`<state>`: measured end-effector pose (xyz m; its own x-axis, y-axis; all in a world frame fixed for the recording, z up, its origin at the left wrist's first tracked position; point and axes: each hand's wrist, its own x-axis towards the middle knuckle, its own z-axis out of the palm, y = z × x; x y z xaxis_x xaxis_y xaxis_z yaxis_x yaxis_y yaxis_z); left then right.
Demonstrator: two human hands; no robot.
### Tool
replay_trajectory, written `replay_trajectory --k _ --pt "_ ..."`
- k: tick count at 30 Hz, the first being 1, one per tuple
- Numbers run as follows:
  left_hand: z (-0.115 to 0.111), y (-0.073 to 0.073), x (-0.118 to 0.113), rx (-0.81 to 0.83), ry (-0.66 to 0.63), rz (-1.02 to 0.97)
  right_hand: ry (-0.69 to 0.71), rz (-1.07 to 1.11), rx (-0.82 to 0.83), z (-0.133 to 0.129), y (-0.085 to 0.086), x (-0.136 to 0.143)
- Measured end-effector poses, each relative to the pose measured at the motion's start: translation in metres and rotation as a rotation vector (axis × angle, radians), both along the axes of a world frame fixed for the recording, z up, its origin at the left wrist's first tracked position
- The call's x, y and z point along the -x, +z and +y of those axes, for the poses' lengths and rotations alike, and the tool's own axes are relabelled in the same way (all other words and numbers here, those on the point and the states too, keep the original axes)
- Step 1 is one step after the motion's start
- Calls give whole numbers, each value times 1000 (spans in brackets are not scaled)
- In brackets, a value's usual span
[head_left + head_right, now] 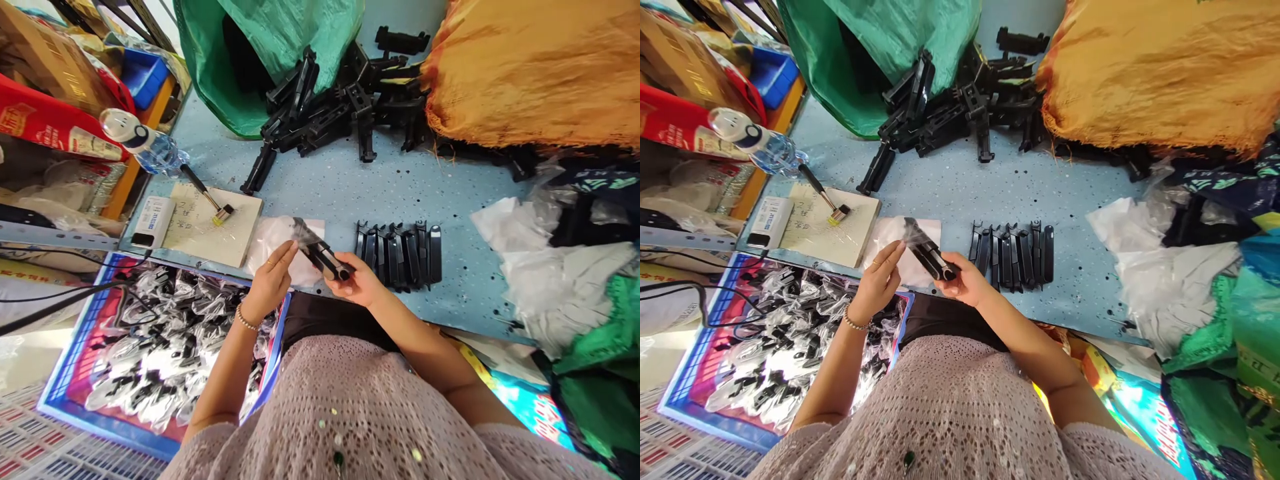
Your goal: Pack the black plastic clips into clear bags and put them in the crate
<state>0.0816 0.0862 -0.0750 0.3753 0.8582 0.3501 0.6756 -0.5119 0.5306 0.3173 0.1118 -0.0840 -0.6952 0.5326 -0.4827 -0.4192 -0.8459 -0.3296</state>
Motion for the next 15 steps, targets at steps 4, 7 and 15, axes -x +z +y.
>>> replay_trajectory --k 4,7,15 --pt "-9 2 -16 -23 -86 -9 -17 -284 -204 -7 5 8" --pt "-13 4 -32 34 -271 -21 8 -702 -539 -20 10 16" --pt "-92 96 55 316 -145 -97 443 -503 -1101 -39 57 -8"
